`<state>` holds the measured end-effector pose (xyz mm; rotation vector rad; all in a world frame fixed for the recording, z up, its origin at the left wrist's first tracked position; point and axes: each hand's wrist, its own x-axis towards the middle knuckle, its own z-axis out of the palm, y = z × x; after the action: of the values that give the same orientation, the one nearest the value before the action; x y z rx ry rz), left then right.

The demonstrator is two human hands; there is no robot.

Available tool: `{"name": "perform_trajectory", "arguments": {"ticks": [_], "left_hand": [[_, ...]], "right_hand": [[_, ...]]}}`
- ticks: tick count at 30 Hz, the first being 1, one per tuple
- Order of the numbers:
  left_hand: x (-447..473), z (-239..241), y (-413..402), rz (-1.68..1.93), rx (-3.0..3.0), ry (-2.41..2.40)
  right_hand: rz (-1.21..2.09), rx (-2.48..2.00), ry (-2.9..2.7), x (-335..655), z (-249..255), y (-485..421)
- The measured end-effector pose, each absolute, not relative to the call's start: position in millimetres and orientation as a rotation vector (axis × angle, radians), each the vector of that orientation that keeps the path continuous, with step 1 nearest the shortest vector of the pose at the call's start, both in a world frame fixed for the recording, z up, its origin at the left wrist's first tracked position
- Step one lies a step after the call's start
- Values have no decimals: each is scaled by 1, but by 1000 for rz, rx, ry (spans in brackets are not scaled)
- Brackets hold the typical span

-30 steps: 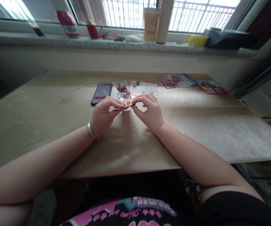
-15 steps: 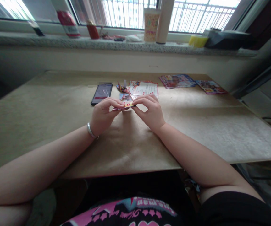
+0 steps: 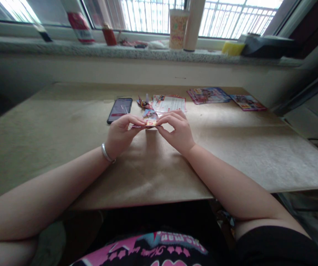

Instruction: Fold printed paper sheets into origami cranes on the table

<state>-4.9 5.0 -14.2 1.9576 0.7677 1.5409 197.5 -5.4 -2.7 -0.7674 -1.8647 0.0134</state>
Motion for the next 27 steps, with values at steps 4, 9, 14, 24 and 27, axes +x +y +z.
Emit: {"name": "perform_trajectory", "arguments": {"ticks": [4, 9, 14, 24, 27], "left_hand": [[-6, -15, 6, 1541, 1960, 734], [-7, -16, 7, 1521, 1973, 746], [-6, -14, 5, 1557, 2083, 860], [-6, -18, 7, 1551, 2100, 894], [-5, -20, 8, 1530, 2115, 891]], "right_hand": [[11, -757, -1854, 198, -4, -4], [8, -708, -1872, 198, -4, -4], [-8, -725, -1860, 198, -3, -5], [-18, -757, -1907, 198, -2, -6], [-13, -771, -1904, 197, -1, -7]]}}
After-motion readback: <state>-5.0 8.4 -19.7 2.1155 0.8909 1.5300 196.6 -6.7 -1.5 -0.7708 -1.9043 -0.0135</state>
